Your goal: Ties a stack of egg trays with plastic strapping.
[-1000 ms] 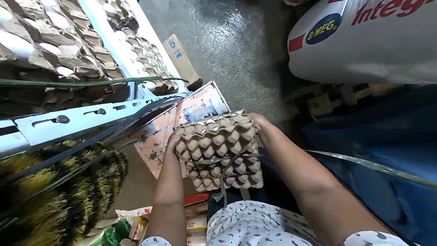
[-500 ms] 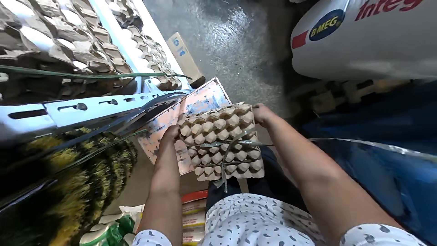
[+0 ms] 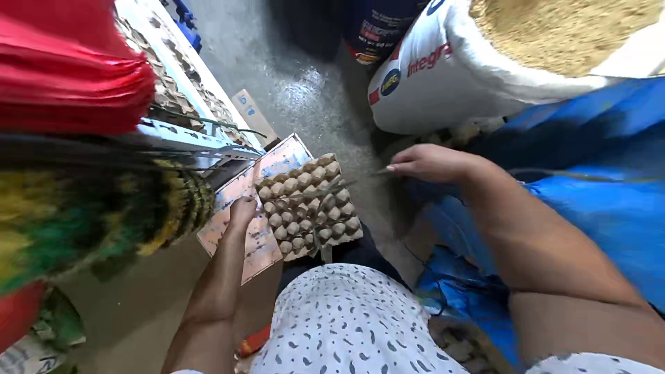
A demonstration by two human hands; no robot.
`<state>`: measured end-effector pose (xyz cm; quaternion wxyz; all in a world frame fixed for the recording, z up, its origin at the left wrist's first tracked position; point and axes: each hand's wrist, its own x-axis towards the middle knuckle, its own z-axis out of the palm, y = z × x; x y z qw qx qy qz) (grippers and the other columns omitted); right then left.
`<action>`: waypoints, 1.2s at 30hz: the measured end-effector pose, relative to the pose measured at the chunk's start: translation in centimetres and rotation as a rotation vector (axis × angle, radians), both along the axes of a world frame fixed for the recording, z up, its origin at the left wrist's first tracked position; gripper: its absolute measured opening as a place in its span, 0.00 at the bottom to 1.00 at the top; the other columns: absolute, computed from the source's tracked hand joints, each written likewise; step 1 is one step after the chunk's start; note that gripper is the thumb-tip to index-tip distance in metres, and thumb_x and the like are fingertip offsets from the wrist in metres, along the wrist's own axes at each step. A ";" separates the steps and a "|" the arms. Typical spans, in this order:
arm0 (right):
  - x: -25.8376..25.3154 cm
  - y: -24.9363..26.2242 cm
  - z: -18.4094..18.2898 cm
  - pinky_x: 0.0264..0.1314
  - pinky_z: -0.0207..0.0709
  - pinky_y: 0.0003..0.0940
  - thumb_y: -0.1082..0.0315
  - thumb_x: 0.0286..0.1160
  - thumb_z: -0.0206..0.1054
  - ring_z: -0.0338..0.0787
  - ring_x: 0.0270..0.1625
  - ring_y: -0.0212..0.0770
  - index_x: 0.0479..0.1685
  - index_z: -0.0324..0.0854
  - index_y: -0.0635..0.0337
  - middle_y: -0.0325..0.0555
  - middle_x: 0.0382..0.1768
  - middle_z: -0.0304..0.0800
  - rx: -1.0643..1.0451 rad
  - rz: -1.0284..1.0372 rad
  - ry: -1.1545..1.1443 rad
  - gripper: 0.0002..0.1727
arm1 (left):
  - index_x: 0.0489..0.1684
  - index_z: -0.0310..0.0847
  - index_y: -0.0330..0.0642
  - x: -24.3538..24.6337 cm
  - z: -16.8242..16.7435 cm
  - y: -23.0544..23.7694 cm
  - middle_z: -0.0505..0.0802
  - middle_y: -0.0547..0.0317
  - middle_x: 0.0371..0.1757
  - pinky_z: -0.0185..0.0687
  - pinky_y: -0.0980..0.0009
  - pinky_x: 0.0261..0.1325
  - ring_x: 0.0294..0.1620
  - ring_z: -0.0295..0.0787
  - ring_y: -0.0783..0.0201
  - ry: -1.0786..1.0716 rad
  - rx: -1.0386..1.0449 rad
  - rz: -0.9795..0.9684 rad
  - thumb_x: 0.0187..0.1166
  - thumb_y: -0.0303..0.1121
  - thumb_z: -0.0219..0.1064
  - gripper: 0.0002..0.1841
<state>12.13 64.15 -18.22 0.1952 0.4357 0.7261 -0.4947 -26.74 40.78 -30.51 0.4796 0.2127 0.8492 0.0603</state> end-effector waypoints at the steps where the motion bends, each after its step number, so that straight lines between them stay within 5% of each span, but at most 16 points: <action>1: -2.6 -0.1 1.9 0.48 0.77 0.64 0.57 0.88 0.62 0.88 0.40 0.53 0.35 0.90 0.59 0.52 0.33 0.89 0.097 0.077 0.010 0.18 | 0.66 0.85 0.35 1.1 2.1 0.3 0.91 0.38 0.63 0.80 0.42 0.71 0.65 0.89 0.43 0.096 0.092 -0.197 0.86 0.35 0.61 0.18; 5: -13.4 -2.0 6.8 0.53 0.78 0.68 0.54 0.88 0.61 0.90 0.48 0.59 0.39 0.89 0.61 0.56 0.37 0.90 0.251 0.357 0.091 0.20 | 0.60 0.91 0.38 6.2 7.5 0.9 0.92 0.46 0.66 0.86 0.43 0.65 0.63 0.92 0.43 0.084 0.848 -1.087 0.76 0.23 0.67 0.16; 6: -15.7 -2.6 7.4 0.52 0.79 0.68 0.54 0.88 0.60 0.90 0.48 0.59 0.39 0.89 0.61 0.56 0.37 0.90 0.264 0.384 0.110 0.20 | 0.65 0.89 0.41 7.7 8.7 1.9 0.88 0.50 0.74 0.87 0.44 0.62 0.63 0.92 0.43 0.053 0.846 -1.304 0.78 0.24 0.66 0.18; 8: -19.1 -3.8 7.8 0.53 0.79 0.69 0.53 0.88 0.61 0.90 0.51 0.61 0.43 0.88 0.62 0.58 0.41 0.90 0.287 0.395 0.136 0.20 | 0.86 0.71 0.47 10.4 11.2 4.2 0.68 0.52 0.91 0.80 0.42 0.68 0.73 0.83 0.41 0.138 0.460 -1.578 0.85 0.24 0.59 0.27; 9: -19.9 -4.4 7.9 0.55 0.79 0.69 0.54 0.88 0.60 0.90 0.54 0.63 0.45 0.88 0.63 0.60 0.44 0.90 0.313 0.390 0.143 0.20 | 0.87 0.68 0.47 10.9 11.0 5.1 0.69 0.49 0.90 0.79 0.40 0.68 0.72 0.83 0.41 0.217 0.337 -1.572 0.85 0.25 0.59 0.28; 12: -18.8 -6.5 7.1 0.58 0.81 0.64 0.63 0.88 0.60 0.90 0.58 0.62 0.46 0.88 0.64 0.59 0.48 0.91 0.659 0.380 0.252 0.14 | 0.69 0.82 0.41 8.5 8.9 7.4 0.89 0.39 0.63 0.81 0.37 0.62 0.61 0.88 0.36 0.231 0.249 -1.330 0.88 0.35 0.59 0.17; 14: -15.1 -8.6 3.9 0.66 0.77 0.54 0.75 0.80 0.64 0.87 0.62 0.54 0.48 0.90 0.56 0.49 0.55 0.90 1.085 0.373 0.526 0.09 | 0.65 0.86 0.42 7.2 8.5 8.4 0.91 0.39 0.60 0.78 0.35 0.67 0.63 0.86 0.35 0.187 0.263 -1.251 0.85 0.41 0.64 0.18; 16: -10.4 -10.5 -1.1 0.74 0.77 0.45 0.73 0.79 0.64 0.86 0.68 0.45 0.53 0.89 0.46 0.38 0.64 0.90 1.368 0.441 0.712 0.13 | 0.55 0.89 0.42 7.9 8.6 9.7 0.93 0.41 0.56 0.80 0.35 0.64 0.59 0.89 0.36 0.206 0.304 -1.370 0.79 0.36 0.70 0.13; 18: -5.9 -12.2 -7.4 0.75 0.77 0.46 0.69 0.78 0.65 0.88 0.67 0.46 0.50 0.92 0.51 0.42 0.60 0.93 1.159 0.303 0.741 0.11 | 0.59 0.88 0.43 10.2 8.1 11.9 0.90 0.43 0.64 0.77 0.36 0.69 0.66 0.85 0.36 0.208 0.229 -1.520 0.82 0.32 0.65 0.13; 20: -2.9 -12.5 -12.2 0.82 0.71 0.54 0.65 0.82 0.65 0.83 0.75 0.57 0.61 0.88 0.63 0.58 0.67 0.88 0.573 -0.025 0.413 0.16 | 0.58 0.88 0.39 13.0 6.4 13.9 0.90 0.41 0.64 0.73 0.38 0.74 0.69 0.83 0.36 0.176 0.199 -1.527 0.86 0.32 0.60 0.13; 24: -2.3 -10.3 -21.9 0.89 0.54 0.66 0.53 0.97 0.38 0.63 0.89 0.66 0.85 0.66 0.67 0.69 0.86 0.64 -0.144 -0.754 0.168 0.32 | 0.53 0.89 0.38 16.5 0.8 17.1 0.92 0.45 0.59 0.74 0.41 0.73 0.68 0.85 0.41 0.161 0.206 -1.609 0.82 0.28 0.63 0.10; 26: -3.4 -10.4 -23.5 0.90 0.53 0.65 0.40 0.94 0.30 0.62 0.90 0.59 0.90 0.62 0.58 0.61 0.88 0.63 -0.375 -0.937 0.204 0.40 | 0.52 0.88 0.37 17.8 -0.2 17.7 0.92 0.44 0.58 0.76 0.41 0.72 0.67 0.86 0.42 0.146 0.174 -1.629 0.82 0.28 0.63 0.10; 28: -4.5 -10.6 -22.1 0.78 0.71 0.60 0.25 0.84 0.27 0.79 0.78 0.53 0.84 0.71 0.49 0.55 0.77 0.79 -0.550 -1.117 0.219 0.48 | 0.55 0.87 0.37 19.2 0.6 17.8 0.92 0.43 0.58 0.75 0.41 0.71 0.66 0.85 0.40 0.115 0.098 -1.632 0.81 0.29 0.64 0.11; 30: -4.7 -10.0 -20.6 0.71 0.77 0.60 0.19 0.77 0.32 0.84 0.70 0.52 0.78 0.76 0.50 0.55 0.69 0.86 -0.659 -1.245 0.191 0.51 | 0.58 0.86 0.35 20.5 1.4 17.7 0.91 0.40 0.58 0.76 0.39 0.71 0.66 0.84 0.38 0.077 0.046 -1.607 0.82 0.32 0.65 0.13; 32: -4.3 -9.8 -20.0 0.74 0.75 0.57 0.25 0.83 0.36 0.82 0.73 0.49 0.81 0.73 0.48 0.52 0.72 0.84 -0.662 -1.274 0.183 0.45 | 0.59 0.86 0.36 21.7 1.7 17.4 0.91 0.39 0.59 0.76 0.40 0.71 0.66 0.85 0.38 0.034 0.009 -1.576 0.84 0.33 0.63 0.14; 36: -3.1 -9.4 -19.7 0.79 0.70 0.46 0.61 0.97 0.42 0.77 0.77 0.48 0.84 0.66 0.64 0.60 0.77 0.76 -0.554 -1.236 0.202 0.26 | 0.60 0.84 0.33 24.6 0.7 17.4 0.90 0.39 0.62 0.75 0.41 0.71 0.70 0.82 0.37 -0.113 -0.071 -1.630 0.87 0.29 0.58 0.14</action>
